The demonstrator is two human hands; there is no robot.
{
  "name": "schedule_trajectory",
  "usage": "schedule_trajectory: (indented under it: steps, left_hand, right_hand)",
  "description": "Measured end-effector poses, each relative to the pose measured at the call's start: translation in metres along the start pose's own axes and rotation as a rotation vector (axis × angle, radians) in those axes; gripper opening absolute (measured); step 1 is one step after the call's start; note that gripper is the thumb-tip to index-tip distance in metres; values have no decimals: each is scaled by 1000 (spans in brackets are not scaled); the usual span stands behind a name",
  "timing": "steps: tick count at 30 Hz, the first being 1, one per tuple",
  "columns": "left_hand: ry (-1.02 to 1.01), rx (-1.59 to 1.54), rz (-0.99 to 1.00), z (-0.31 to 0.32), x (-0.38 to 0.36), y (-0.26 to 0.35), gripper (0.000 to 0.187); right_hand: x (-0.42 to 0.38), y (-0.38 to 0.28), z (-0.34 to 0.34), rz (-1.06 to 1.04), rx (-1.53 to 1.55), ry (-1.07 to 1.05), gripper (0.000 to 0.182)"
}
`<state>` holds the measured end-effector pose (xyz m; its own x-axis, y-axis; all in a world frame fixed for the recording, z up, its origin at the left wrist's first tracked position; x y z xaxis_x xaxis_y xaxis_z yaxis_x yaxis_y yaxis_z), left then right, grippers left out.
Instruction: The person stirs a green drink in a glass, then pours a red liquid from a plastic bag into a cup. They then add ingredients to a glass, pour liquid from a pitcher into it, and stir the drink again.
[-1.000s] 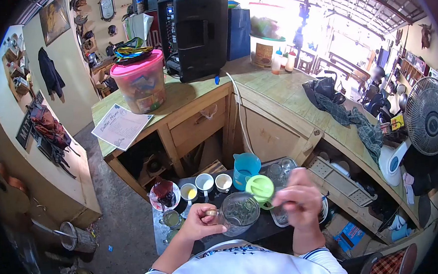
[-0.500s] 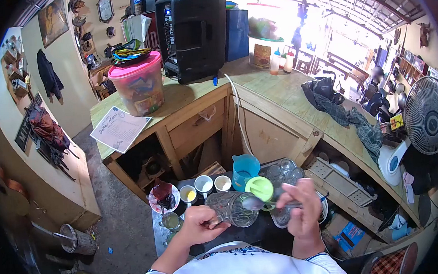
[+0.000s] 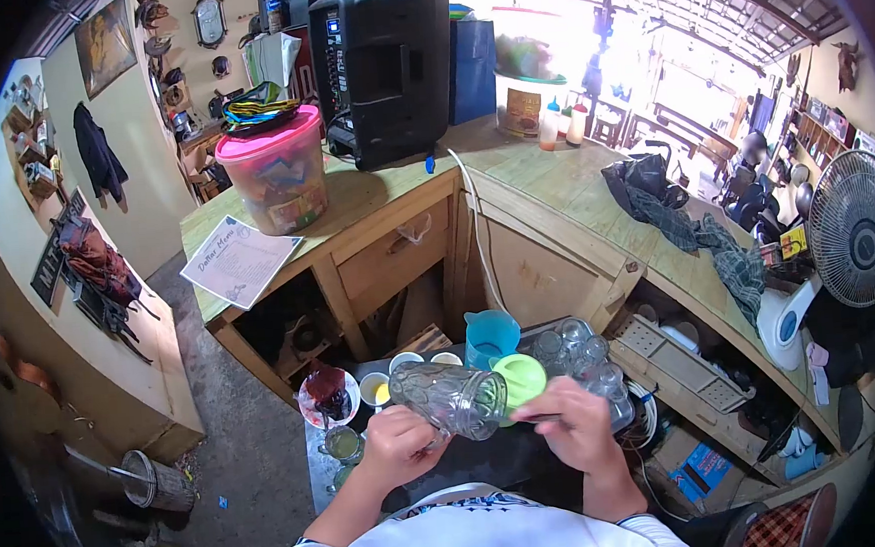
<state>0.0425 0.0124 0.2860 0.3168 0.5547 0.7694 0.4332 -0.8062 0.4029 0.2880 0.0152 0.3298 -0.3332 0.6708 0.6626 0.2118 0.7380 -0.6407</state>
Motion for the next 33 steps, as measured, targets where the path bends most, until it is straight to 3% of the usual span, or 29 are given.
schedule_trajectory:
  steps: [2,5,7,8,10,11,14,16,20,22,24,25,26,28,29,32,33]
  left_hand:
    - [8,47,20,1,-3,-2,28]
    - [50,154,48,3,-2,0,26]
    - [33,201,72,4,0,2,25]
    - [32,202,77,4,0,0,25]
    - [44,230,67,5,-5,-2,24]
    - [45,232,62,5,-5,-1,24]
    - [103,248,66,9,-3,4,23]
    - [-15,262,70,10,-3,7,22]
    - [32,292,77,13,-9,4,21]
    - [27,293,81,14,-10,5,21]
    - [23,297,90,14,-8,6,20]
    - [18,316,100,14,-5,9,20]
    - [12,336,109,13,-4,10,20]
    - [46,339,131,12,-9,5,20]
    - [79,336,153,13,-12,2,19]
    - [134,341,197,18,-15,-2,23]
    - [135,342,197,18,-14,-1,23]
  right_hand:
    - [-5,5,-19,-42,116,150,36]
    - [-12,11,-6,110,222,240,39]
    - [-19,18,12,514,487,-100,40]
    - [-23,21,12,510,486,-96,40]
    - [-33,33,5,663,836,231,40]
    - [-37,42,-4,613,952,385,40]
    - [-39,43,15,687,966,464,40]
    - [-33,24,35,748,1040,170,40]
    - [-35,37,9,610,1134,360,40]
    - [-36,38,9,664,1086,387,41]
    - [-31,25,28,807,1036,67,43]
    - [-35,26,36,791,1153,-31,42]
    - [-32,26,33,788,1154,-31,42]
    - [-27,28,17,885,1156,202,38]
    - [-31,43,10,713,1346,206,35]
    - [-29,28,26,831,1177,186,36]
    - [-31,22,35,794,1227,38,38]
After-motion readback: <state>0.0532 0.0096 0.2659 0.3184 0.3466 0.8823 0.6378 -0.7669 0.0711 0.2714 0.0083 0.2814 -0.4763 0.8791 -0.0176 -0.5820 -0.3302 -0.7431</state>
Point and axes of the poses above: each hand's wrist, its own x-axis towards the middle knuckle, its own z-axis out of the palm, y = z × x, the point moved 1 cm from there along x, towards the middle knuckle, and after that the axes turned 1 degree about x, right-handed, at the moved point
